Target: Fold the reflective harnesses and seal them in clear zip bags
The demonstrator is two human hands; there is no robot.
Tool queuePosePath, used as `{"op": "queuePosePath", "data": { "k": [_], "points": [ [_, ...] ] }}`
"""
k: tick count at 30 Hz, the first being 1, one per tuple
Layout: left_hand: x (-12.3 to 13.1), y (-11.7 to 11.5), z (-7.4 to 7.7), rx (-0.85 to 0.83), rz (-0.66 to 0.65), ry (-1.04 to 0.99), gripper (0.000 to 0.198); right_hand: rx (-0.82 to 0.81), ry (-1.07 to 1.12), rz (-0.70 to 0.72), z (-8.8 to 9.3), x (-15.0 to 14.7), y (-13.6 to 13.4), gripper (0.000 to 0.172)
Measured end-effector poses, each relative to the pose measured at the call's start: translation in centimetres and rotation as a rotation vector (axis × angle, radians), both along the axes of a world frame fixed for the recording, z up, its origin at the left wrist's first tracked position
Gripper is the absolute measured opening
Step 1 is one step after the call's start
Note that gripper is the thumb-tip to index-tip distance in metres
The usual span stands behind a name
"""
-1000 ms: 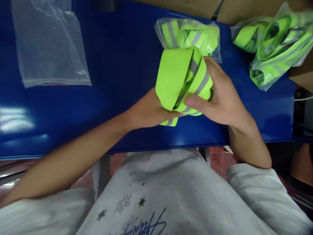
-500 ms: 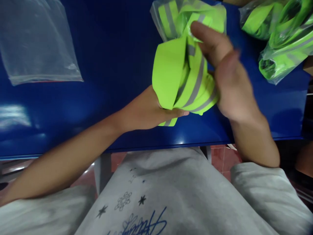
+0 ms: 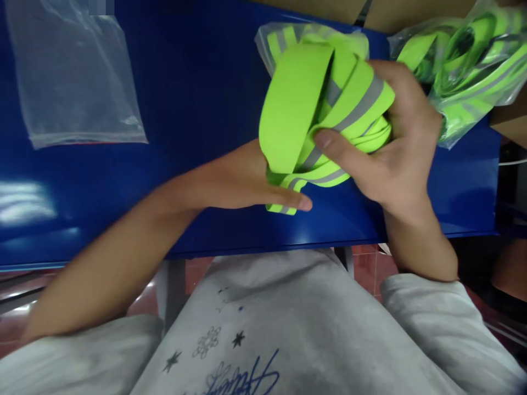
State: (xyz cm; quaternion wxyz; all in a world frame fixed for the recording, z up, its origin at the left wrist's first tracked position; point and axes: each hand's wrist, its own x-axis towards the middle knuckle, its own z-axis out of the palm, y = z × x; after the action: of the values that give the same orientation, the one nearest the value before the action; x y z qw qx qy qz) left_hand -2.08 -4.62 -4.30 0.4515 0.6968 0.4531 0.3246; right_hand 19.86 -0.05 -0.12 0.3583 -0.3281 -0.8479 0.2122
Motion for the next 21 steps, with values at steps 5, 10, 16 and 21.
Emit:
{"op": "queuePosePath", "data": {
  "k": [5, 10, 16, 21],
  "points": [
    [-1.7, 0.7, 1.4, 0.521, 0.15, -0.171, 0.062, -0.058, -0.164, 0.026, 0.4, 0.5, 0.8, 0.043],
    [-0.3, -0.2, 1.7, 0.562, 0.171, -0.078, 0.029, -0.078, -0.149, 0.156, -0.4, 0.0, 0.6, 0.064],
    [0.5, -0.9, 1.3, 0.461, 0.198, -0.03, 0.028, -0.11, -0.242, 0.163, -0.8, -0.6, 0.4, 0.069],
    [0.4, -0.1, 1.0, 0.454, 0.098, -0.167, 0.029, -0.15, -0.211, 0.109, -0.4, -0.1, 0.7, 0.046]
  ]
}}
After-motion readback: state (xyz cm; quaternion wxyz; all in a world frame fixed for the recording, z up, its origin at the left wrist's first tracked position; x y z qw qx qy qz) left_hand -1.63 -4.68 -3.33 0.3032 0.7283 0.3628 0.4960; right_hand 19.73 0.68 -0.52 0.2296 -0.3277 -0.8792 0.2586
